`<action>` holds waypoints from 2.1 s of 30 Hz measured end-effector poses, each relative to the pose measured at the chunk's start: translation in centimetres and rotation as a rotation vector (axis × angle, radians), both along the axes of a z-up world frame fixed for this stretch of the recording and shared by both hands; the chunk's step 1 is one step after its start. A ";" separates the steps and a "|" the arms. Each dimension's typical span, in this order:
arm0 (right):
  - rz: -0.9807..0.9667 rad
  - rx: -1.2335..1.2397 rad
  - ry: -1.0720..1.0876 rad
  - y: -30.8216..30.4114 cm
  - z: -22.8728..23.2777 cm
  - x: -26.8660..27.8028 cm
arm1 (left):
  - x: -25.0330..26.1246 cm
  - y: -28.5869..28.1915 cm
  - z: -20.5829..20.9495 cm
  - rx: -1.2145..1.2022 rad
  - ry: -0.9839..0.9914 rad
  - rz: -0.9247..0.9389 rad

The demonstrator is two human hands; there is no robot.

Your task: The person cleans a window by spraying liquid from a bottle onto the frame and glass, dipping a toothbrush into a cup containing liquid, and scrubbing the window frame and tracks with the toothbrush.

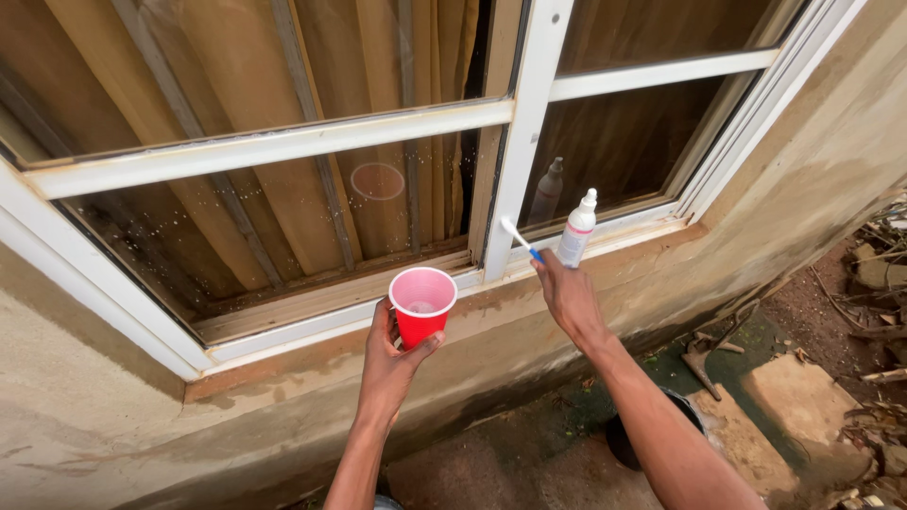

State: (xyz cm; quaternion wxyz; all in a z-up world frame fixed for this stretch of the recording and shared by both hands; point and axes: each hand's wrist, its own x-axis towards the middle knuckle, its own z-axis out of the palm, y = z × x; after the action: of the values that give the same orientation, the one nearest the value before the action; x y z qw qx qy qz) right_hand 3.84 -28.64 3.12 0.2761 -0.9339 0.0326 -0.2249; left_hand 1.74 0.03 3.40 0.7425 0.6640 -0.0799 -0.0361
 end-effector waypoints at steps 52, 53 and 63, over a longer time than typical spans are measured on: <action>0.032 0.253 -0.212 4.4 5.9 5.5 | -0.3 2.3 1.9 -0.004 -0.032 0.081; 0.024 0.274 -0.192 4.6 6.3 5.7 | -0.3 2.2 1.8 -0.033 -0.054 0.077; 0.097 0.390 -0.209 6.0 1.5 5.7 | -1.3 2.4 1.7 0.025 0.029 0.082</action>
State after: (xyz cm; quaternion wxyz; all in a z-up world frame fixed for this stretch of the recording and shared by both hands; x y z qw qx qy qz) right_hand 9.56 -22.69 4.67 0.4638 -0.8350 0.0019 -0.2962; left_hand 0.46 2.41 5.07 0.7361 0.6754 -0.0414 -0.0164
